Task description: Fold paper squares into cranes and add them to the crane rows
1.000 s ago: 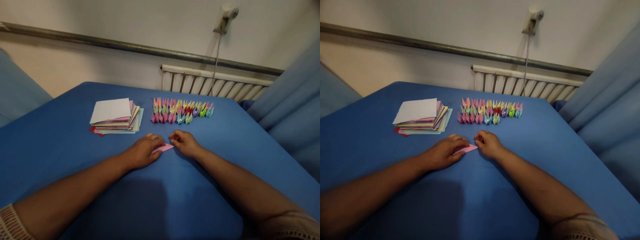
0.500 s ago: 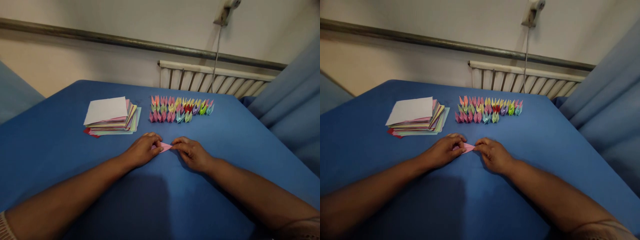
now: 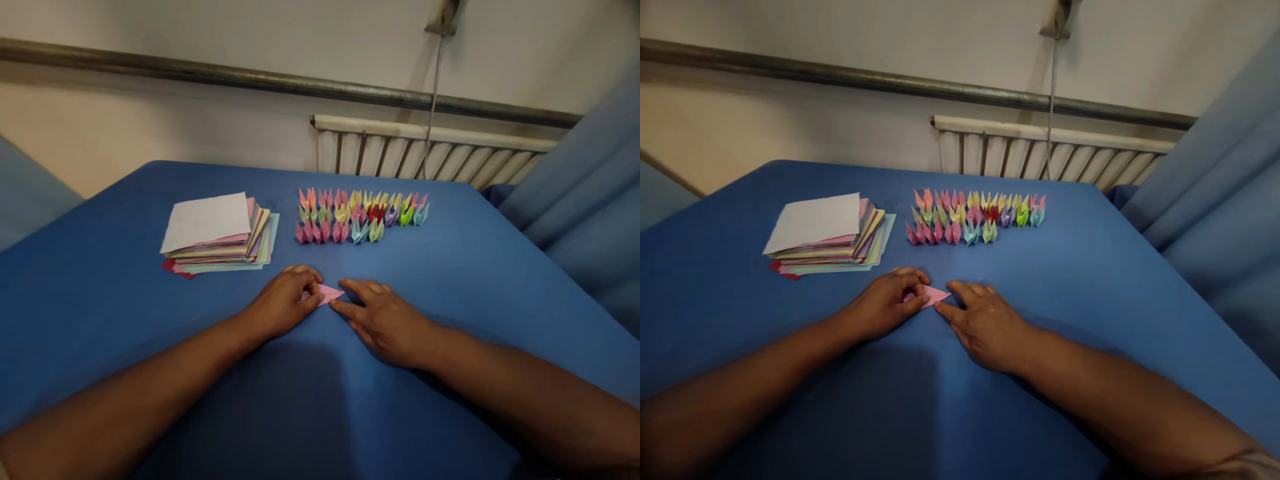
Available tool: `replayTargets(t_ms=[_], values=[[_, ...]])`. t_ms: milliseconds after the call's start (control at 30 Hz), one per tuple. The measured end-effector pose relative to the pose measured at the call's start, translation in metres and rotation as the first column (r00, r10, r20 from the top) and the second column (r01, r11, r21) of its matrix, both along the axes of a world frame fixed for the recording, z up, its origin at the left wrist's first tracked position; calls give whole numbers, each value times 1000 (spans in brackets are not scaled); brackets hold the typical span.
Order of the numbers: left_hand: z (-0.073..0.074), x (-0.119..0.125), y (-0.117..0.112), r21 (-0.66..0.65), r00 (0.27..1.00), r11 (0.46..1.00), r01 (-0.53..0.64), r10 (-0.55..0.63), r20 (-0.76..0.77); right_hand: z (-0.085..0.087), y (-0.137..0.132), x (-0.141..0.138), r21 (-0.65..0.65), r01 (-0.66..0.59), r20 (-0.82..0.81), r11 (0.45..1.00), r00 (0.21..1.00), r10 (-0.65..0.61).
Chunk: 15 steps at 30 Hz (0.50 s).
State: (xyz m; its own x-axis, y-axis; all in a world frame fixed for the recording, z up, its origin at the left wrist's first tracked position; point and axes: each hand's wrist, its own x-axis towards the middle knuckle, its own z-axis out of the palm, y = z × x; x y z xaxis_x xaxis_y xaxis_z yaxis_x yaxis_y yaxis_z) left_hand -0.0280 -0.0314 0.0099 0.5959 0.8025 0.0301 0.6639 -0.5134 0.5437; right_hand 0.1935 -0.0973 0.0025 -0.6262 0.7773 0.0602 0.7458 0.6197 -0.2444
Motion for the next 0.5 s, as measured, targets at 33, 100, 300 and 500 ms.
replayTargets(t_ms=[33,100,300,500], values=[[0,0,0,1,1000,1000,-2,2,-3,0,0,0,2,3,5,1000,1000,-3],[0,0,0,2,1000,1000,-5,5,-7,0,0,1,-1,8,9,1000,1000,-8],[0,1,0,6,1000,1000,2,-2,-13,3,-1,-1,3,10,48,1000,999,-10],[-1,1,1,7,1000,1000,-7,7,3,6,-1,-3,10,31,62,999,998,-31]])
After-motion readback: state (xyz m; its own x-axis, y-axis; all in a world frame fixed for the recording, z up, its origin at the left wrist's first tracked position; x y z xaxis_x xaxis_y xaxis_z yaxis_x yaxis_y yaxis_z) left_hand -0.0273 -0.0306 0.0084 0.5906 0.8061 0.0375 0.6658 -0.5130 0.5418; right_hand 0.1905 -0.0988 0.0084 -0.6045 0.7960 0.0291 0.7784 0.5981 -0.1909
